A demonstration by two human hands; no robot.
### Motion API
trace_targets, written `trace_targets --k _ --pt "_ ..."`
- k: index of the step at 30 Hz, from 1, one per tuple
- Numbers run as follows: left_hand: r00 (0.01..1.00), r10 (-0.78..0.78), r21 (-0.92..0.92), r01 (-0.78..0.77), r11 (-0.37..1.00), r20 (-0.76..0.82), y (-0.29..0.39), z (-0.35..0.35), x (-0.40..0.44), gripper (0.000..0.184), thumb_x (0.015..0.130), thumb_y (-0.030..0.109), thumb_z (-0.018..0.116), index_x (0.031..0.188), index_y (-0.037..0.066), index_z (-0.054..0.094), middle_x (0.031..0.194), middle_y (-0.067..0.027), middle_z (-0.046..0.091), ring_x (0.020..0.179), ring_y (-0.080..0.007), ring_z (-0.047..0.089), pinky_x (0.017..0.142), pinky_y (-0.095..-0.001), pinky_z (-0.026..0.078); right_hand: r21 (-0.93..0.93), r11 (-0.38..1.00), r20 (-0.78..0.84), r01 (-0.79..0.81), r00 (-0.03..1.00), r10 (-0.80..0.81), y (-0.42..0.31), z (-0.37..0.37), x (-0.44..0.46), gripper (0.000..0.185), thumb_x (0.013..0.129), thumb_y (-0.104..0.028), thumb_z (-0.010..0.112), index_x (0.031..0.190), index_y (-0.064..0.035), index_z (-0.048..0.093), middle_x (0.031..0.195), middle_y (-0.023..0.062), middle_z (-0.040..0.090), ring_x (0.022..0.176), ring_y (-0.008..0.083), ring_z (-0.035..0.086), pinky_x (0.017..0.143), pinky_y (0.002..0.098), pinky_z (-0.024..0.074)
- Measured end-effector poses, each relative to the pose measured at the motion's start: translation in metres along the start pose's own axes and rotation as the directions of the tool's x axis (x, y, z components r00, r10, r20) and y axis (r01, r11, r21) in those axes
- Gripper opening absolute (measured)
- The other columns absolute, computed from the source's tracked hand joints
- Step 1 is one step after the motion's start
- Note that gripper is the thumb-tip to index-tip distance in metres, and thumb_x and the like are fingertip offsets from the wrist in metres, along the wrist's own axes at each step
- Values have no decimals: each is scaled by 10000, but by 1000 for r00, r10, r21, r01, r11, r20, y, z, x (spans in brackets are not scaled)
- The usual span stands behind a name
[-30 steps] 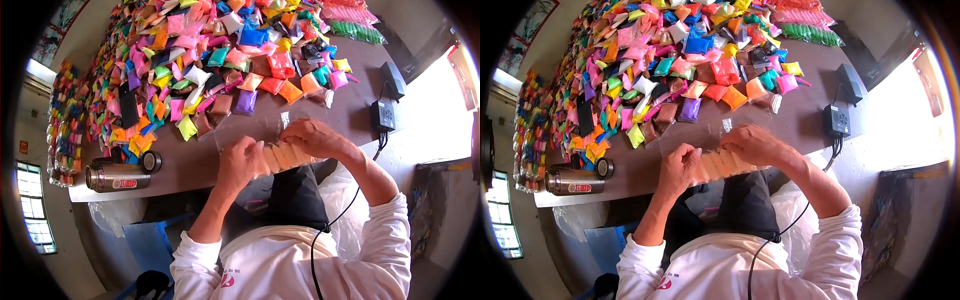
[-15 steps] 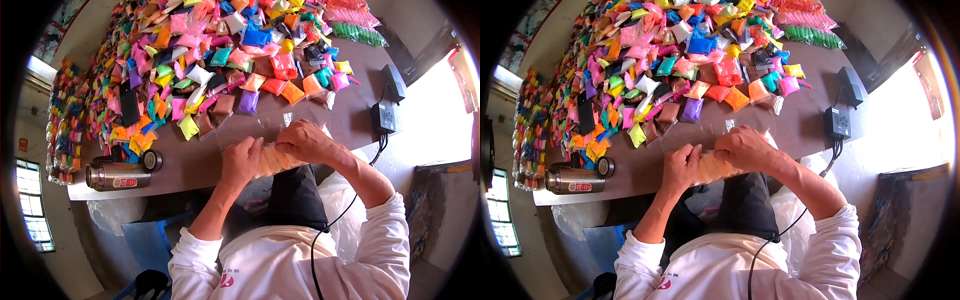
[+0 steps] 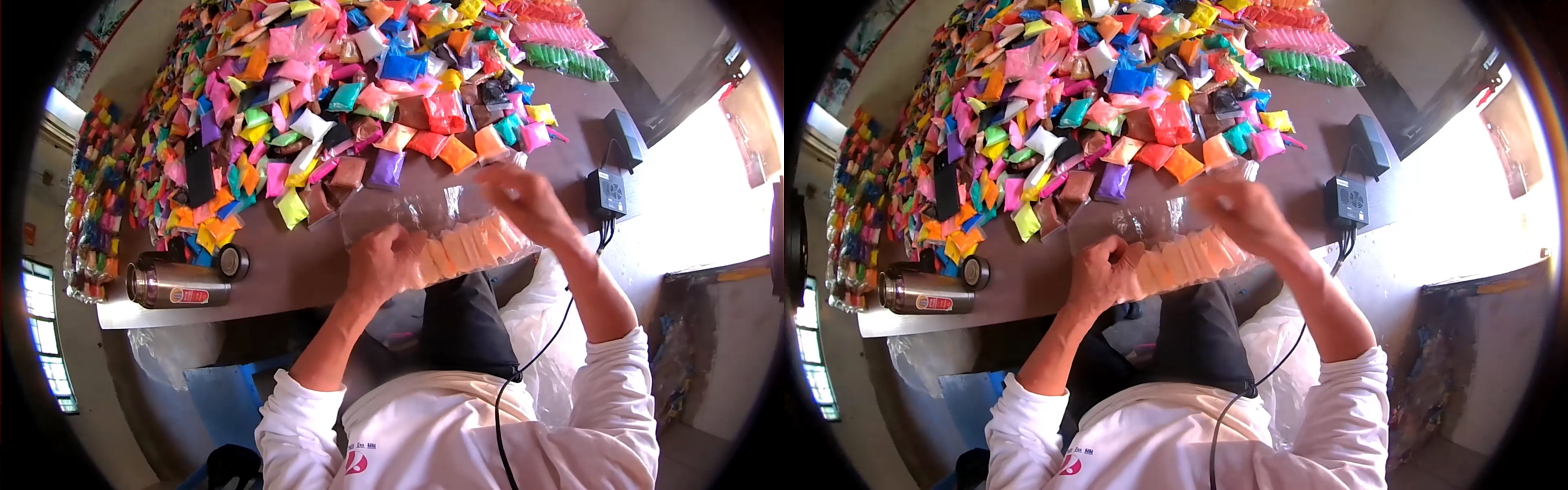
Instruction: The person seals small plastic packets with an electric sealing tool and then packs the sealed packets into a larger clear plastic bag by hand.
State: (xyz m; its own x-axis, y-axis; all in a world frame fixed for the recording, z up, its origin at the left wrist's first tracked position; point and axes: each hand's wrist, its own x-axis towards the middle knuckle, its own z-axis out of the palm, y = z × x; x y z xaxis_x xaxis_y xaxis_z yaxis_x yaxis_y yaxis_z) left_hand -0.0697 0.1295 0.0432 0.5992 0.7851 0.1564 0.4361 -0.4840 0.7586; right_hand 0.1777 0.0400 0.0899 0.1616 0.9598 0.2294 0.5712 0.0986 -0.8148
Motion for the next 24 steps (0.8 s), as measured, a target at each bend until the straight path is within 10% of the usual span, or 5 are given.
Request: trace_targets --k 4,15,24 --pt "999 -32 -30 32 999 17 3 -3 -1 357 894 340 680 757 16 614 703 -140 636 675 -346 625 642 -427 500 -210 944 69 -254 959 274 10 -31 -14 238 884 -165 673 1089 -47 703 974 66 682 795 147 620 711 298 506" --pt "1000 -13 -16 12 1000 -28 2 0 -5 388 903 347 682 724 21 570 666 -130 597 640 -333 595 614 -422 476 -43 986 107 -163 980 167 36 -9 -35 160 834 -119 716 964 -28 699 860 114 703 721 204 670 679 339 539" --pt "998 15 -8 -15 1000 -68 0 2 -5 388 901 345 692 728 22 565 657 -126 591 621 -326 589 593 -419 470 -274 952 179 -136 965 190 16 -24 -20 162 841 -160 707 967 -59 709 898 112 721 804 313 675 751 379 536"
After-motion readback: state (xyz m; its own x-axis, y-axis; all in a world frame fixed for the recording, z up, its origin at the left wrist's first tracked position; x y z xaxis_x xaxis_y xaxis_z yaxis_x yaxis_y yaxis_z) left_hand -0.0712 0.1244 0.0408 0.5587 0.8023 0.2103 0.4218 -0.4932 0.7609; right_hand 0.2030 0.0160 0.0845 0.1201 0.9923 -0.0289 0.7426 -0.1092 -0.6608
